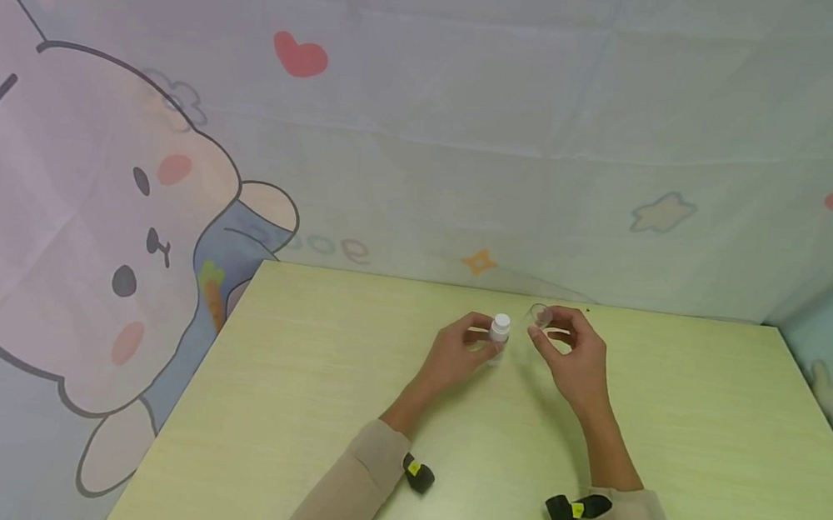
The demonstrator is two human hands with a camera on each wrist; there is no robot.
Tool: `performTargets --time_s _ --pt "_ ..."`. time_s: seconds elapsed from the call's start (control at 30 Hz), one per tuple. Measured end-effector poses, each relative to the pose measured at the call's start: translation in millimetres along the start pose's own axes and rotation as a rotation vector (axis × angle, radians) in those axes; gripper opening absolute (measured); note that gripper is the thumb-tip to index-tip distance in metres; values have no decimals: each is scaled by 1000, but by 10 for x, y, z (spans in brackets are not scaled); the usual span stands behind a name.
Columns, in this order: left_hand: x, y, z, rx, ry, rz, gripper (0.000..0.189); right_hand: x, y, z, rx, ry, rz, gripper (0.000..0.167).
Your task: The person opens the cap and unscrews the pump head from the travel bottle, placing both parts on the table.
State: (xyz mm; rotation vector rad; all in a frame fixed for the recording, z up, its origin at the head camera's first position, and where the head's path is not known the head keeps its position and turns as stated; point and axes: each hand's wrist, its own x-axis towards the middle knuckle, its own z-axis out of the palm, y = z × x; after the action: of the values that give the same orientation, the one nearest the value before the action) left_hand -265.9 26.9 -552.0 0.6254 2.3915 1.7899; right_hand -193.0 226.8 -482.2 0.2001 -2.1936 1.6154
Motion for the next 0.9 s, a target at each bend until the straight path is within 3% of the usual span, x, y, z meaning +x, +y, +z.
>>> performTargets --time_s 0.9 --pt "-7 -12 -20 -9 -11 13 35 -10 12 17 -39 -33 30 35"
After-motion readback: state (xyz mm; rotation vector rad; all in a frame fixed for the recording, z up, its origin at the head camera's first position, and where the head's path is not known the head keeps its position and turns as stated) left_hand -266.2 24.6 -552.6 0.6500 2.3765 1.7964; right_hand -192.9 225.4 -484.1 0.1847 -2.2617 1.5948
